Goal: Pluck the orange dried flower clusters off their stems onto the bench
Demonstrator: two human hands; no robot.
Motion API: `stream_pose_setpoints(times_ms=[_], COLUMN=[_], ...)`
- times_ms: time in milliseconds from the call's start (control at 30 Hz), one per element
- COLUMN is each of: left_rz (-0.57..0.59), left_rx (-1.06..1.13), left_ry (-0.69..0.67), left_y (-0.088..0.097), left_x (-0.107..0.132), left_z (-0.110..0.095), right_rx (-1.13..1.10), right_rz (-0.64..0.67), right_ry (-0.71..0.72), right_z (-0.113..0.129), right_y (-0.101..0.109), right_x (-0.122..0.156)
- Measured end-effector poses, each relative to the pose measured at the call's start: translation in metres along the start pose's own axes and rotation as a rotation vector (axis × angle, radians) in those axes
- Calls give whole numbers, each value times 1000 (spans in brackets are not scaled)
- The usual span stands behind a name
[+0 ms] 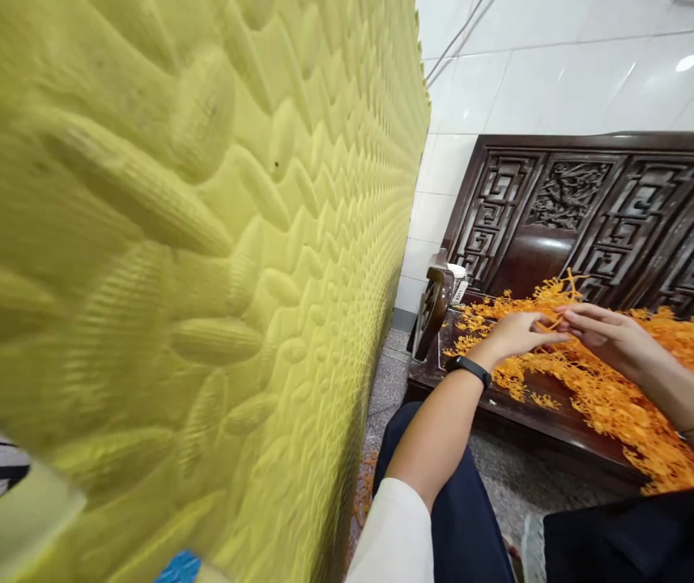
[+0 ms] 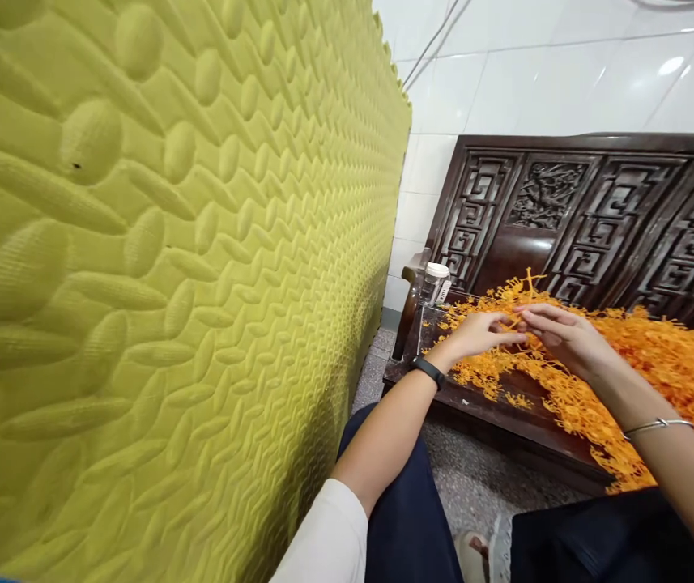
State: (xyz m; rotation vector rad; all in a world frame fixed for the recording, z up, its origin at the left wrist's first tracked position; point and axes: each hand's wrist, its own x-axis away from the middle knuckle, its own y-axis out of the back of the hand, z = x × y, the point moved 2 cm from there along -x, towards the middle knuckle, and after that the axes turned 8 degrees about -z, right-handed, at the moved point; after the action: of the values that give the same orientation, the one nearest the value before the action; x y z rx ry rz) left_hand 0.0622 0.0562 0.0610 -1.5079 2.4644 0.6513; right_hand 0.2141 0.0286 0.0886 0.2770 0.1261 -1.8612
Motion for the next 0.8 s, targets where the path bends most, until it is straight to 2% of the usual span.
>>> stream_pose_setpoints(times_ms=[167,267,367,500,600,700,800], left_rz=[-73,-134,-193,-221,-257,-315,-289], left_rx=[145,205,250,161,99,185,334], left_ry=[-49,-131,-117,-91,-81,-1,-20], left_y=[30,50,62,62,57,56,56], left_x=[2,11,23,33,39,48,60], left_z=[12,10,7,9,12,9,0], right_rx=[-66,-134,-182,-194,-188,-132,39], right_rz=[22,38,39,26,76,217,388], right_ry=[72,72,76,99,52,49,94], right_z=[12,16,16,8,2,6,14], right_y=[-29,-40,-47,-54,-59,-65,-72], right_x=[4,10,16,17,19,32,49])
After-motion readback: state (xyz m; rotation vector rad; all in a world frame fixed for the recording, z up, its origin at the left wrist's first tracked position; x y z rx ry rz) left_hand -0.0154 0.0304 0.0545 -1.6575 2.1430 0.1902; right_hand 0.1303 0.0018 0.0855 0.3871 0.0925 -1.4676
